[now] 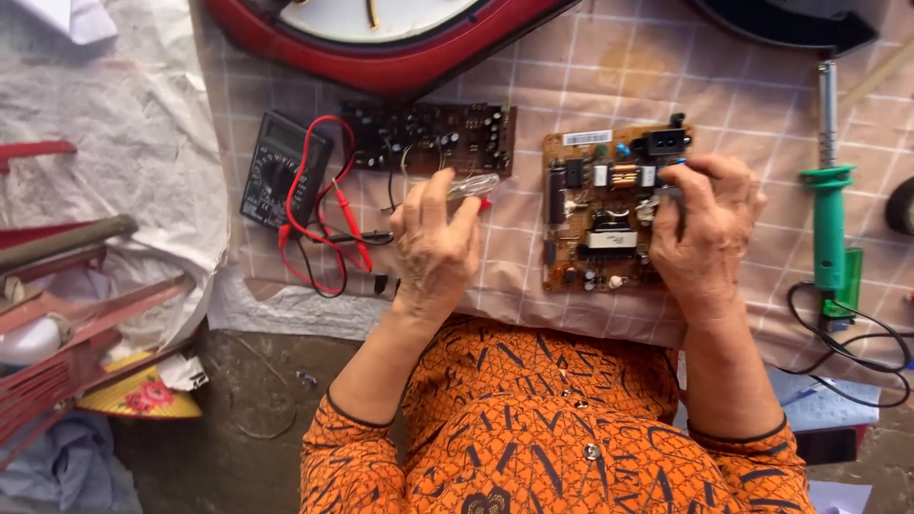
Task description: Soldering electronic components onto a circuit board and using a small screwdriver for adjustments or testing.
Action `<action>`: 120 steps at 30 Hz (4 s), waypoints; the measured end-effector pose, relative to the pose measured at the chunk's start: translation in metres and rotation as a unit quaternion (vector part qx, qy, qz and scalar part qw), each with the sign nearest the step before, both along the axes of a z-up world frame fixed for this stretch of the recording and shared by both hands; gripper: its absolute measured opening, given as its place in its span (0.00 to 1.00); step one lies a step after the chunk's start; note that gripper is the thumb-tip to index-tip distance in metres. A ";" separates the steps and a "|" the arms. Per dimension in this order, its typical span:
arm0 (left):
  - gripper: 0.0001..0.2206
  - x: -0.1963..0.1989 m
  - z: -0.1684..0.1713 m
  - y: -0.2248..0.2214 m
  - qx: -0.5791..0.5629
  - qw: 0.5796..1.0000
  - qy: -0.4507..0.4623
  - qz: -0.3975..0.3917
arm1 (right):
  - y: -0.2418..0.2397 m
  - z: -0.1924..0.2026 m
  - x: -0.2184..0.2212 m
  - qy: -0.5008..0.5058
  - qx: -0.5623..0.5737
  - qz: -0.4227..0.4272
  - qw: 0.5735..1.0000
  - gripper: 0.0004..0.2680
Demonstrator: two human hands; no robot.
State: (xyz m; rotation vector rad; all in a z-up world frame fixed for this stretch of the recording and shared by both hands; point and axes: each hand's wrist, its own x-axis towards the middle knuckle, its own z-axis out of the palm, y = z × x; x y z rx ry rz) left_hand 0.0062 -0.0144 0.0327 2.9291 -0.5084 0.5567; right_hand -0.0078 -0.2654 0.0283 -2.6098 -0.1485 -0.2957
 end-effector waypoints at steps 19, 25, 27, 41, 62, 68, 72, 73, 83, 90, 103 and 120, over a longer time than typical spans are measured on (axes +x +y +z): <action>0.11 -0.014 0.061 -0.070 -0.352 0.889 0.171 -0.237 | 0.011 0.039 -0.027 0.082 0.340 0.194 0.917 0.13; 0.13 -0.003 0.045 -0.064 -0.368 0.877 0.211 -0.224 | -0.029 0.026 -0.040 -0.039 0.513 0.064 0.855 0.06; 0.13 -0.002 0.028 -0.053 -0.342 0.901 0.183 -0.195 | -0.045 0.027 -0.035 -0.125 0.542 0.010 0.831 0.07; 0.05 -0.012 -0.033 -0.050 -0.324 0.929 0.058 -0.171 | -0.035 0.036 -0.003 -0.135 0.259 0.103 0.951 0.07; 0.04 0.018 0.068 -0.129 -0.451 0.851 0.038 -0.268 | -0.022 0.036 -0.004 -0.087 0.211 0.119 0.966 0.06; 0.07 0.017 0.071 -0.131 -0.403 0.863 0.056 -0.301 | -0.033 0.035 0.001 -0.039 0.232 0.136 0.962 0.05; 0.13 0.020 0.069 -0.134 -0.403 0.853 0.078 -0.323 | -0.035 0.023 0.005 -0.041 0.254 0.138 0.957 0.05; 0.09 0.022 0.073 -0.134 -0.412 0.849 0.082 -0.320 | -0.036 0.021 0.005 -0.047 0.250 0.142 0.957 0.05; 0.08 0.019 0.065 -0.135 -0.481 0.813 0.099 -0.313 | -0.038 0.016 0.001 -0.004 0.268 0.138 0.954 0.07; 0.08 0.015 0.055 -0.136 -0.508 0.793 0.108 -0.319 | -0.048 -0.004 -0.001 0.010 0.271 0.169 0.948 0.05; 0.09 0.024 0.053 -0.143 -0.447 0.817 0.078 -0.357 | -0.050 0.003 -0.004 -0.028 0.324 0.142 0.935 0.03; 0.10 0.033 0.045 -0.145 -0.497 0.790 0.067 -0.353 | -0.039 0.021 0.011 -0.023 0.358 0.177 0.917 0.07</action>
